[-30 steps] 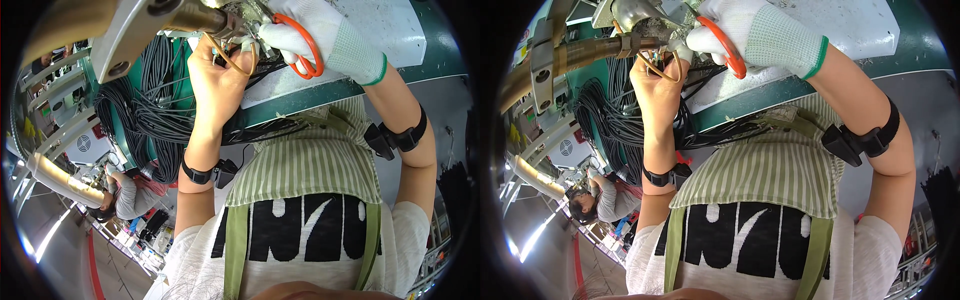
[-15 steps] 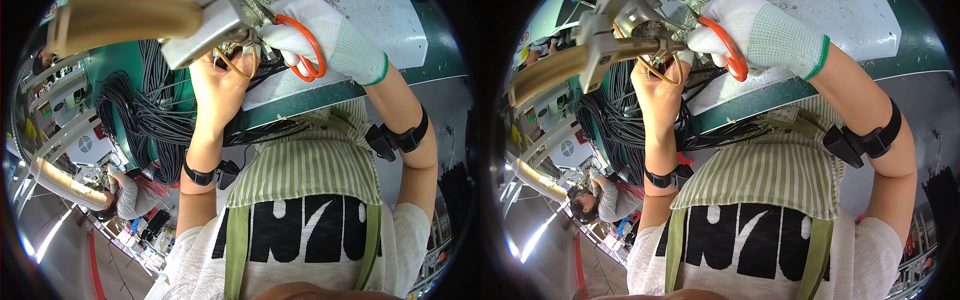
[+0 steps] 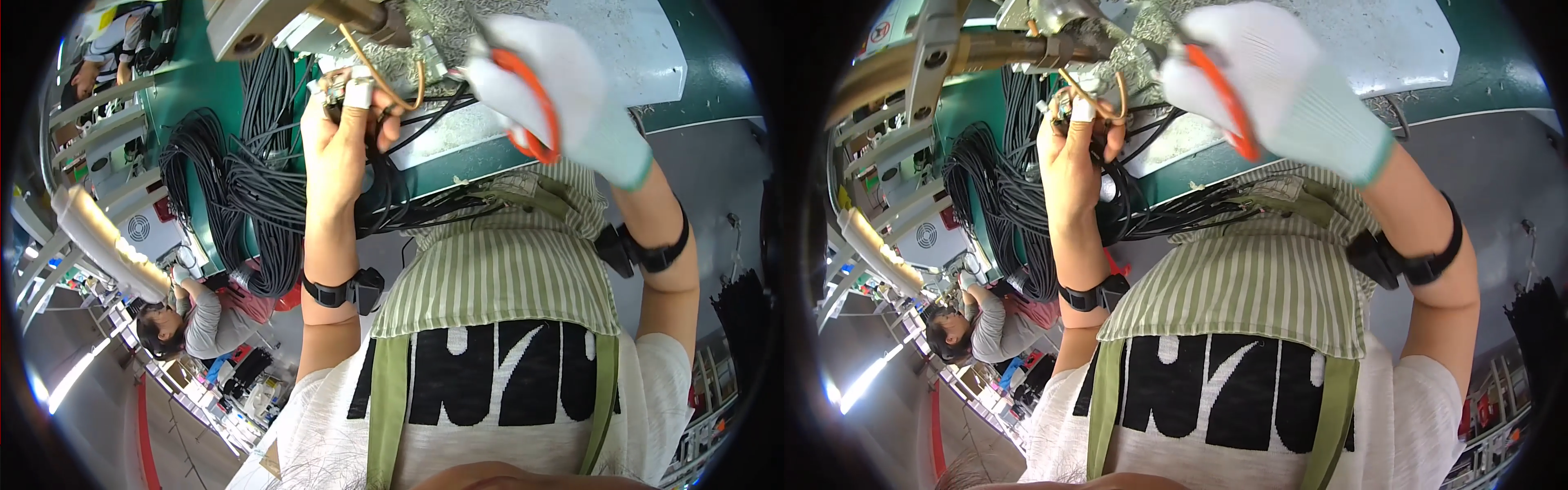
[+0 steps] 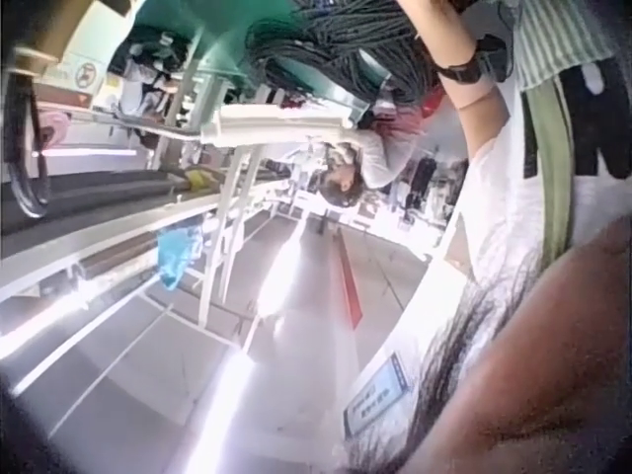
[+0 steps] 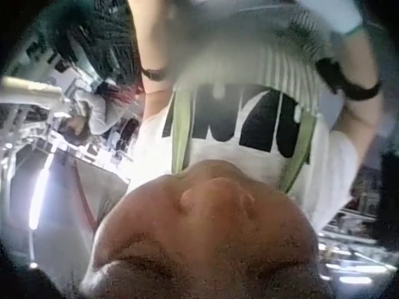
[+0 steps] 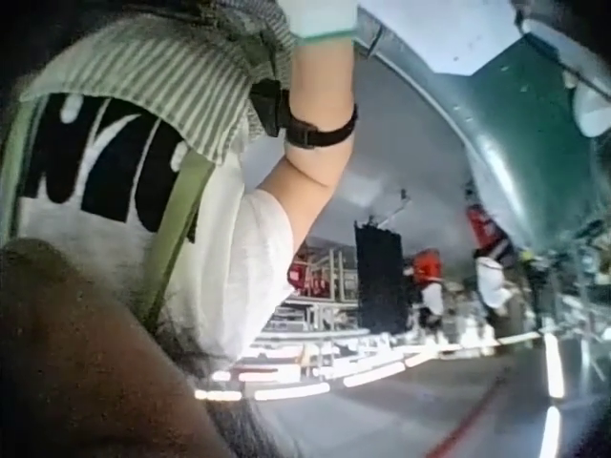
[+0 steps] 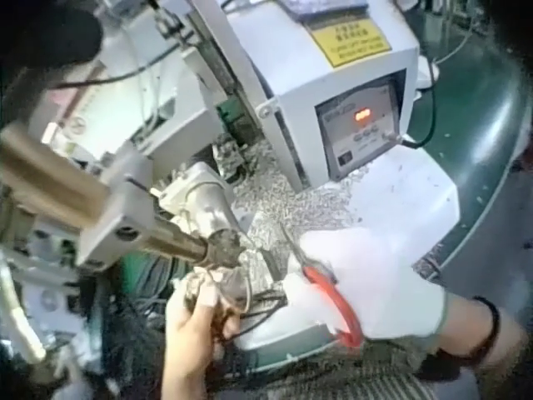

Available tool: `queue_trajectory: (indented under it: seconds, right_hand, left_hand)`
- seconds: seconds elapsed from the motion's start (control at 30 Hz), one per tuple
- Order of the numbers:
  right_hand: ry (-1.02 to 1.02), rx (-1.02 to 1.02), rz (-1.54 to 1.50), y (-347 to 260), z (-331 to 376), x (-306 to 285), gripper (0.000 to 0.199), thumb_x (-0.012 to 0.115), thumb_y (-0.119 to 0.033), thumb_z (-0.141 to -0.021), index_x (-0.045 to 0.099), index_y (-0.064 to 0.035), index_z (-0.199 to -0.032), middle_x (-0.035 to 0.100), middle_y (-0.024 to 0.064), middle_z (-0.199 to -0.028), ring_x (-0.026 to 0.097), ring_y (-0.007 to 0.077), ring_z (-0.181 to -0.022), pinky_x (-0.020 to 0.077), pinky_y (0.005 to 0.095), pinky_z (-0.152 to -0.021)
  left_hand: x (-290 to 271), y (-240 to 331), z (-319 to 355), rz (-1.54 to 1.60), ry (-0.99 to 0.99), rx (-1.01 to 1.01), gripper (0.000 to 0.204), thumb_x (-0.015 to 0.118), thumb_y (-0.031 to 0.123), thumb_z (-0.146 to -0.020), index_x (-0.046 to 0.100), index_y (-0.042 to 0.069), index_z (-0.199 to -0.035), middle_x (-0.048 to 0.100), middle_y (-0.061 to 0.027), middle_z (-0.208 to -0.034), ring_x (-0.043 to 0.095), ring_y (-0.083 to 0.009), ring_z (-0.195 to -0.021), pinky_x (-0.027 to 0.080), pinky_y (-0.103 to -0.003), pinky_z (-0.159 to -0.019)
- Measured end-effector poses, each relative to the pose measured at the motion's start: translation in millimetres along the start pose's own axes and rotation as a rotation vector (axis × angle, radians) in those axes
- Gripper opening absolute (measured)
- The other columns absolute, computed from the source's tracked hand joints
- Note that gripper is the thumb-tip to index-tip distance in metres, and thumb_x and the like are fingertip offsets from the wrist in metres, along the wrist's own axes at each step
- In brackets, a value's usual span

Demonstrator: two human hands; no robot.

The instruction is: The person trims the ends of wires on a cable using shears, then sets the cable onto a pile. They pick up a bundle of cables, select one, and repeat the trimming process.

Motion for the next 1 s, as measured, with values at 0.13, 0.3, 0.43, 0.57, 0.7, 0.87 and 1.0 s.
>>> queue_trajectory:
  seconds: [0.13, 0.3, 0.43, 0.57, 0.7, 0.87, 1.0]
  right_hand:
    - [-0.024, 0.346, 0.202, -5.8, 39.8, -20.7, 0.019, 0.062, -0.023, -0.086, 0.06, -0.0052, -0.091, 0.056, 0.0102, -0.06, 0.058, 0.0294, -0.054, 0.0445, 0.0355, -0.051]
    - [0.053, 0.232, 0.794, -13.9, 49.2, -2.9, 0.019, 0.062, -0.022, -0.086, 0.061, -0.0054, -0.094, 0.059, 0.0127, -0.061, 0.059, 0.0312, -0.054, 0.0449, 0.0365, -0.05]
    - [0.164, 0.088, 0.42, -29.5, 25.9, 32.2, 0.03, 0.063, -0.025, -0.087, 0.062, -0.0023, -0.107, 0.056, 0.0082, -0.06, 0.053, 0.0148, -0.049, 0.0436, 0.0274, -0.052]
    - [0.124, 0.088, 0.274, -30.7, 22.6, 26.7, 0.031, 0.063, -0.024, -0.086, 0.062, -0.0016, -0.108, 0.059, 0.0075, -0.062, 0.054, 0.0127, -0.051, 0.0427, 0.0255, -0.052]
    - [-0.046, 0.175, 0.164, -25.8, 27.0, 27.6, 0.028, 0.062, -0.021, -0.086, 0.063, -0.0003, -0.105, 0.061, 0.0054, -0.065, 0.053, 0.0102, -0.052, 0.0413, 0.0239, -0.051]
    - [-0.154, 0.288, -0.136, -7.6, 34.5, 38.1, 0.025, 0.063, -0.025, -0.086, 0.06, -0.0002, -0.085, 0.053, 0.0067, -0.058, 0.052, 0.0115, -0.049, 0.0391, 0.027, -0.047]
    - [-0.131, 0.332, -0.194, -6.4, 29.8, 39.3, 0.03, 0.064, -0.028, -0.086, 0.058, 0.0001, -0.076, 0.05, 0.0061, -0.053, 0.053, 0.0104, -0.048, 0.0385, 0.0281, -0.046]
  left_hand:
    - [-5.8, -18.5, 22.8, 0.146, 0.338, 0.048, 0.022, 0.05, 0.022, -0.098, 0.05, 0.002, -0.089, 0.049, -0.0036, -0.069, 0.047, -0.0104, -0.055, 0.037, -0.021, -0.047]
    - [10.9, -7.5, 37.6, 0.577, 0.0, -0.194, 0.024, 0.046, 0.023, -0.098, 0.05, 0.001, -0.091, 0.049, -0.0054, -0.072, 0.045, -0.0105, -0.057, 0.034, -0.021, -0.046]
    - [22.0, -0.7, 39.2, 0.589, -0.21, -0.287, 0.025, 0.044, 0.023, -0.098, 0.051, -0.001, -0.097, 0.052, -0.0069, -0.077, 0.042, -0.0093, -0.058, 0.032, -0.021, -0.046]
    - [37.5, 4.5, 40.6, 0.444, -0.29, -0.275, 0.029, 0.041, 0.025, -0.1, 0.053, -0.001, -0.096, 0.052, -0.0049, -0.076, 0.043, -0.0098, -0.06, 0.033, -0.022, -0.049]
    - [42.5, 3.8, 42.3, 0.416, -0.191, -0.312, 0.029, 0.04, 0.025, -0.101, 0.053, -0.001, -0.101, 0.053, -0.0059, -0.08, 0.043, -0.0094, -0.064, 0.033, -0.022, -0.051]
    - [48.6, 2.9, 35.7, 0.434, -0.167, -0.331, 0.028, 0.039, 0.025, -0.101, 0.05, 0.0, -0.107, 0.054, -0.0061, -0.082, 0.044, -0.0096, -0.066, 0.034, -0.022, -0.052]
    - [44.7, -0.5, 35.3, 0.408, -0.22, -0.285, 0.028, 0.039, 0.026, -0.101, 0.048, 0.001, -0.11, 0.054, -0.0062, -0.082, 0.043, -0.0092, -0.065, 0.034, -0.022, -0.051]
Point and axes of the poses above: each hand's wrist, its own z-axis away from the middle knuckle, its own x-axis out of the palm, y = z × x, the point moved 2 cm from there along -z, towards the middle knuckle
